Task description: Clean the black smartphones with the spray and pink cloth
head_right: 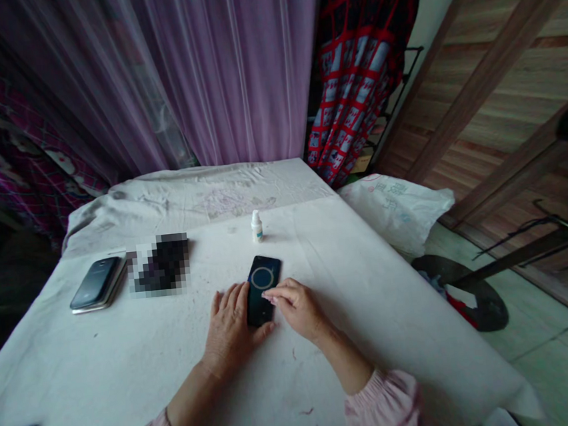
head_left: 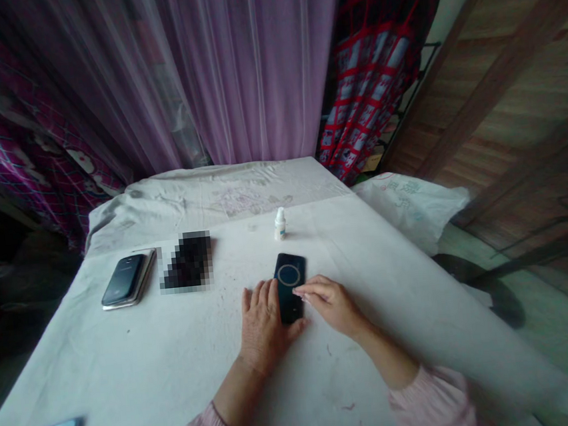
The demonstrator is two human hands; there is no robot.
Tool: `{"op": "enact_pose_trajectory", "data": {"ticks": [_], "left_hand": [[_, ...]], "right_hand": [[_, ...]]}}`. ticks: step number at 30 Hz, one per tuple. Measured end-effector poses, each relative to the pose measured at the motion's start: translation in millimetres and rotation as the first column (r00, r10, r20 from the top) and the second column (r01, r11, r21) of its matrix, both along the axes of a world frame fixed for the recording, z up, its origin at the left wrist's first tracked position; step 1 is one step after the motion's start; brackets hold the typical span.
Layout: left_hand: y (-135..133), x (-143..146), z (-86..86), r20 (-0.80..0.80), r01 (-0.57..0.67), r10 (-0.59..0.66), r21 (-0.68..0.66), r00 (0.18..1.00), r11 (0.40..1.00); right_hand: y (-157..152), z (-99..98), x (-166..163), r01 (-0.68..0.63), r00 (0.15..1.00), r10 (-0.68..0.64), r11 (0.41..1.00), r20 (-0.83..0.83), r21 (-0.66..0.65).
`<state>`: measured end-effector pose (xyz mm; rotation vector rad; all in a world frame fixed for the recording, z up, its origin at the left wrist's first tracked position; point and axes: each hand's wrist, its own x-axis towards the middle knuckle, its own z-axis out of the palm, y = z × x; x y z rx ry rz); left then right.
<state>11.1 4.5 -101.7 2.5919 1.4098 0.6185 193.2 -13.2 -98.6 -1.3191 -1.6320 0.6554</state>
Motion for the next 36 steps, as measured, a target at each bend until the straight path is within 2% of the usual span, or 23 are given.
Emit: {"op": "enact_pose_trajectory", "data": {"ticks": [2,4,6,7,11,15,19,21,23,29,31,33,36], "left_hand": [[3,-5,1.2,0.003,0.048,-0.048,-0.027,0.999,0.998],[8,-19,4.0,-0.012,0.159,-0.161,-0.081,0.987,0.984],[16,-38,8.4,-0.045,0.286,-0.296,-0.156,0.954,0.946],[19,-48,10.8,-0.061,0.304,-0.321,-0.194,0.945,0.933],[22,-65,15.1,-0.083,0.212,-0.229,-0.181,0.97,0.96],[13,-48,6.3,-0.076,0.235,-0.245,-0.124,0.966,0.964],[10,-34,-0.1,-0.101,0.227,-0.237,-0.102,0.966,0.969],[12,-33,0.7,-0.104,0.223,-0.233,-0.1,0.967,0.97],[13,-34,2.5,-0.097,0.232,-0.242,-0.099,0.966,0.968],[14,-34,2.2,-0.052,0.247,-0.251,-0.083,0.966,0.966],[14,-32,1.9,-0.047,0.237,-0.241,-0.082,0.969,0.968],[14,-31,2.6,-0.036,0.227,-0.231,-0.08,0.972,0.971],[13,-30,3.9,-0.006,0.222,-0.223,-0.065,0.975,0.973]], "right_hand": [[9,-0.1,7,0.128,0.985,-0.128,0.992,-0.119,-0.008],[16,0.5,17,0.259,0.949,-0.263,0.965,-0.175,-0.049],[18,1.4,26,0.326,0.924,-0.337,0.941,-0.183,-0.089],[18,1.7,29,0.334,0.92,-0.347,0.937,-0.181,-0.1],[11,0.8,28,0.278,0.943,-0.288,0.957,-0.166,-0.08],[-5,-0.5,12,0.14,0.981,-0.149,0.987,-0.124,-0.081],[-25,1.1,3,0.032,0.991,-0.031,0.999,0.133,-0.002],[-28,1.3,4,0.026,0.962,-0.043,0.998,0.271,0.064],[-23,-0.6,6,0.048,0.936,-0.084,0.993,0.342,0.112],[21,-14.9,13,0.11,0.921,-0.141,0.988,0.363,0.107],[27,-16.6,12,0.115,0.921,-0.148,0.987,0.361,0.11],[20,-15.3,11,0.114,0.925,-0.154,0.985,0.346,0.133],[-6,-9.9,8,0.064,0.938,-0.114,0.985,0.328,0.16]]}}
